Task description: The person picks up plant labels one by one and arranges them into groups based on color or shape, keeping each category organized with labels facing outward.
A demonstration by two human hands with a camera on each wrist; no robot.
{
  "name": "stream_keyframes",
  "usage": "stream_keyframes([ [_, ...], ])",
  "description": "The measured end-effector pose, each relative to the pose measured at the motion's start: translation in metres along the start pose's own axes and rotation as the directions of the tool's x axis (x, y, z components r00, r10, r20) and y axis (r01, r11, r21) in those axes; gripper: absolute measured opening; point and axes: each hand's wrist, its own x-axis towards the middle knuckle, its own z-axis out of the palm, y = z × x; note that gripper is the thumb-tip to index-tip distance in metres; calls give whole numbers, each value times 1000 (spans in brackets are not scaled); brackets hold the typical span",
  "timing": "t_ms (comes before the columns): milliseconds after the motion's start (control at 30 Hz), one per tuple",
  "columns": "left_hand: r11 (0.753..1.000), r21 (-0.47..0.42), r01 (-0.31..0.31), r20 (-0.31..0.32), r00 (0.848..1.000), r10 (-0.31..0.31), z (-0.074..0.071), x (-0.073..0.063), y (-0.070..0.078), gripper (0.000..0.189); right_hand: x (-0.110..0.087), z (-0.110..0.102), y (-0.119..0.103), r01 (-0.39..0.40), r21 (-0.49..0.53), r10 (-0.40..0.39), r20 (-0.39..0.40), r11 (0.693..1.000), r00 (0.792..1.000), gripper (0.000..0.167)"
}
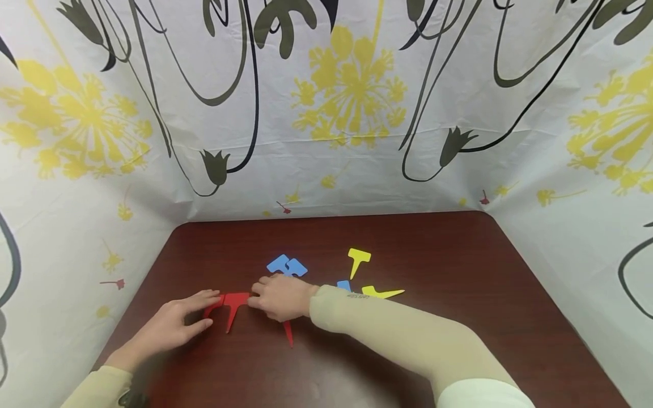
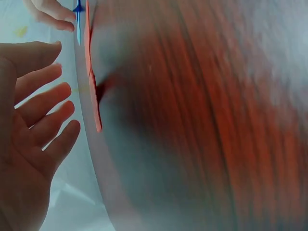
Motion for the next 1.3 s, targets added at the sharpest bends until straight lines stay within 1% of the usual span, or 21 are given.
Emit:
stream_keyframes([
  [100,1000,17,-7,29,1000,7,3,2,5,51,-11,-3,5,55,-26,-55,4,998,998,40],
  [167,1000,30,-2,52,999,1,5,3,8,53,-18,-4,7,99,-62,-98,8,993,995,37],
  [267,999,37,8,98,995,-11,8,5,13,55,-29,-9,8,188,-141,-186,29,972,982,27],
  [333,999,40,14,124,992,-18,10,6,15,56,-37,-13,7,261,-206,-255,54,943,965,22],
  [400,999,43,15,138,990,-21,12,7,15,57,-44,-17,5,328,-276,-320,73,903,944,17],
  [467,999,52,14,140,990,-21,12,8,16,57,-50,-21,4,382,-338,-377,83,860,922,16],
  [533,998,62,14,135,991,-22,13,9,15,58,-53,-24,2,416,-368,-418,79,832,905,16],
  [600,997,69,14,128,992,-23,13,9,16,58,-55,-26,0,444,-373,-452,71,815,889,17],
  [700,997,69,16,133,991,-25,14,11,17,58,-57,-26,-4,479,-367,-490,70,798,869,19],
  [867,997,77,-7,162,987,-6,17,14,19,58,-60,-22,-11,544,-405,-560,90,735,823,28],
  [933,997,81,-18,171,985,4,18,15,20,58,-61,-22,-13,557,-418,-577,89,718,812,31],
  [1067,996,85,-22,182,983,6,20,17,20,57,-59,-22,-17,566,-425,-589,90,707,803,31],
  [1300,995,97,-22,184,983,4,21,19,20,57,-53,-27,-24,611,-381,-609,140,694,780,27],
])
